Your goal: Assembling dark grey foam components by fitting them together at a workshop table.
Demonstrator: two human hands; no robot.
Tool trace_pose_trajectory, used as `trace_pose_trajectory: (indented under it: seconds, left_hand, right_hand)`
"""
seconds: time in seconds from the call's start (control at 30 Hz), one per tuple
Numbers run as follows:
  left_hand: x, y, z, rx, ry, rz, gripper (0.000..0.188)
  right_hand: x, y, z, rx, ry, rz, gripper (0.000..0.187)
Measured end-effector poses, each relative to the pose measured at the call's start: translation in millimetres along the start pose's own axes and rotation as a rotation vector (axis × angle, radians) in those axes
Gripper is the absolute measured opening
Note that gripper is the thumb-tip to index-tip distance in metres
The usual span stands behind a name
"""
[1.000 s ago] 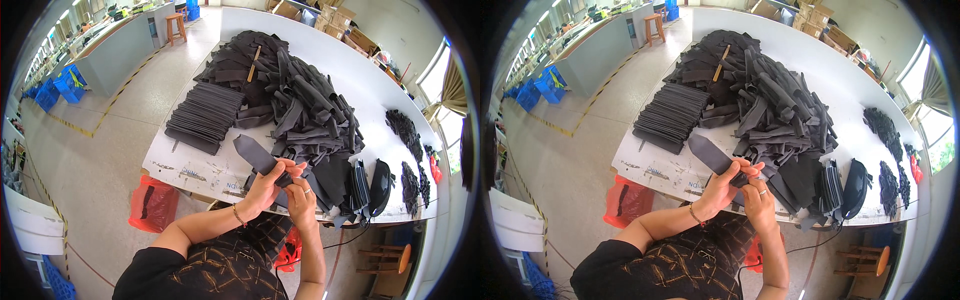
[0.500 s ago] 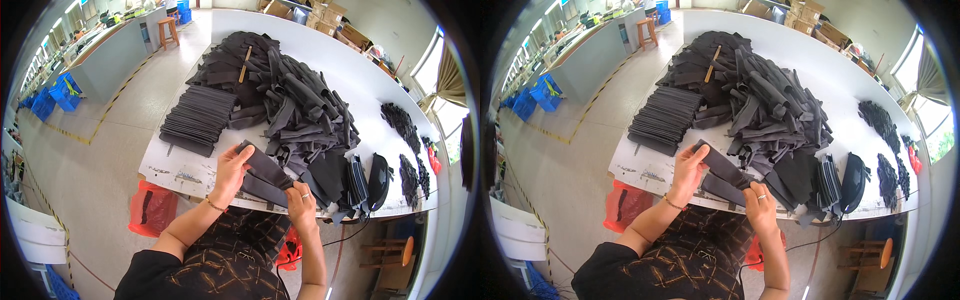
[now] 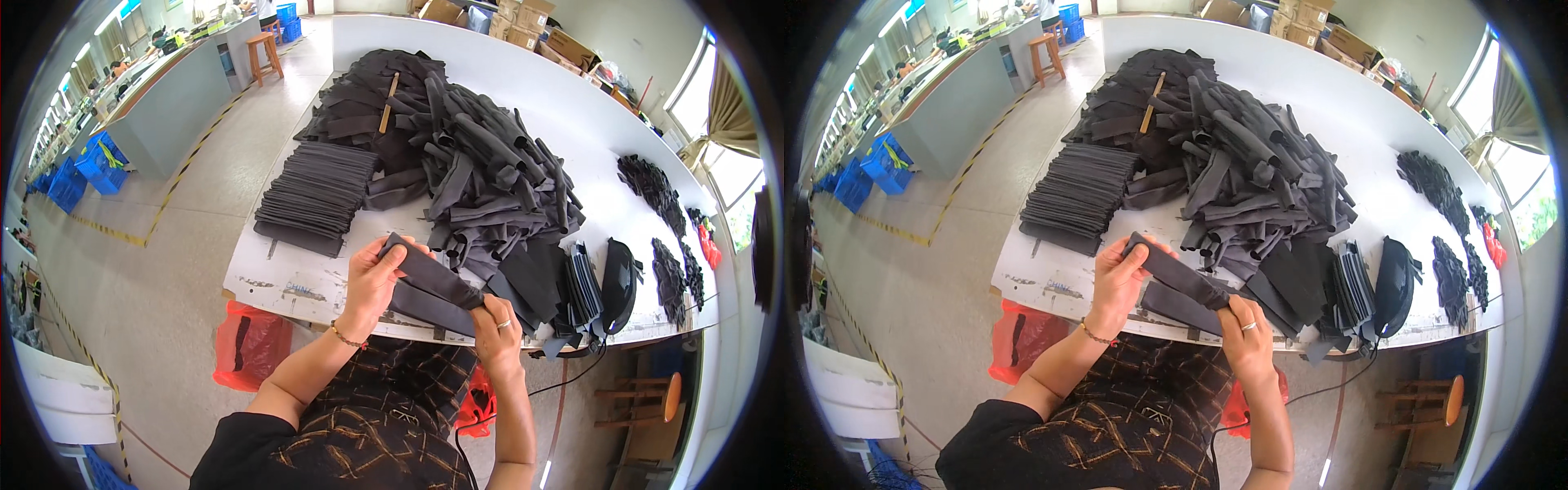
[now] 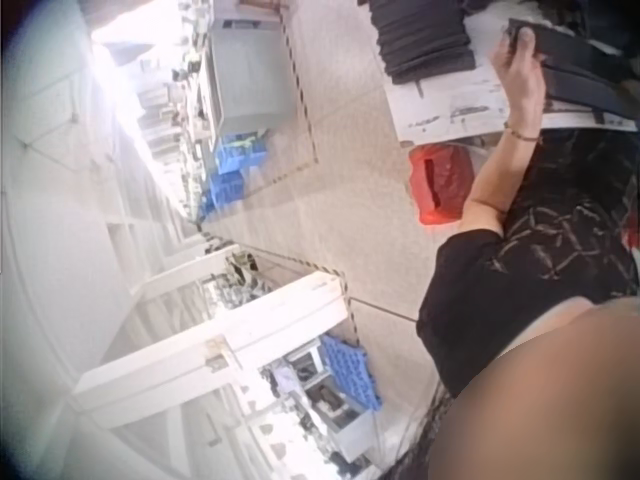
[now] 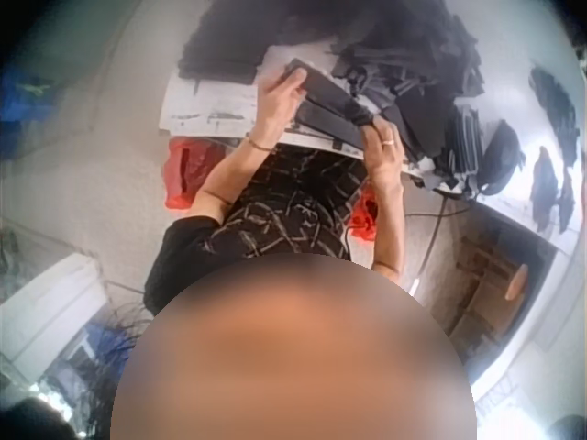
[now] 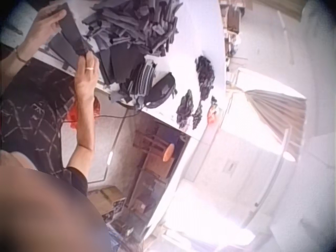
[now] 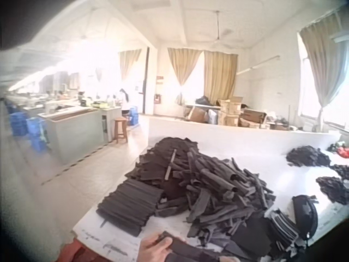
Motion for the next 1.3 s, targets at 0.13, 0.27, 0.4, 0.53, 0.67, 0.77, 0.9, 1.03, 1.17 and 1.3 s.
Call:
trace_pose_trajectory:
  seconds: [0.13, 0.27, 0.4, 0.53, 0.67, 0.77, 0.9, 1.03, 1.17, 1.3]
  left_hand:
    - [1.9, -1.0, 2.4, -0.018, -0.002, 0.029, 0.022]
    - [-3.4, 0.4, 3.0, -0.023, -0.01, 0.009, 0.022]
    - [0.7, -2.4, 1.8, 0.074, 0.266, -0.058, 0.018]
    - [7.6, -2.7, 4.6, -0.008, 0.287, -0.082, 0.014]
    - [9.1, -2.1, 14.0, -0.051, 0.23, -0.151, 0.016]
    - [29.8, -6.1, 8.5, -0.042, 0.248, -0.195, 0.017]
    - [14.4, -3.3, 7.3, -0.09, 0.294, -0.184, 0.015]
    - [10.8, -2.3, 10.6, -0.07, 0.26, -0.107, 0.014]
    - [15.7, -4.5, 17.5, 0.041, 0.207, -0.155, 0.015]
    - [13.6, 6.6, 21.6, 0.135, 0.199, -0.28, 0.017]
  right_hand:
    - [1.1, -1.5, -2.4, 0.001, -0.006, 0.018, 0.031]
    - [2.4, -3.6, -5.9, 0.008, -0.034, 0.025, 0.03]
    - [2.9, -7.8, -9.3, -0.034, -0.037, 0.042, 0.029]
    - [6.8, 7.7, 4.9, -0.331, 0.297, -0.048, 0.024]
    - [-25.5, -0.8, -5.0, -0.615, 0.755, -0.266, 0.014]
    - [-18.4, 0.4, -2.8, -0.587, 0.835, -0.345, 0.009]
    - [-0.9, 10.9, -2.2, -0.668, 1.187, -0.351, 0.01]
    - [-14.7, 4.7, -17.7, -0.726, 0.883, -0.254, 0.018]
    - [-23.2, -10.5, -21.5, -0.8, 0.98, -0.291, 0.02]
    - [-14.1, -0.7, -25.7, -0.842, 1.077, -0.262, 0.026]
Point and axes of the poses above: each hand's wrist, its own y-axis towards the middle knuckle, its own x-axis out of the back of the hand, z = x × y, the point moved 1 cm from there along y, towards the middle knuckle, and after that the axes turned 13 degrees about z, right-handed, at the moved point
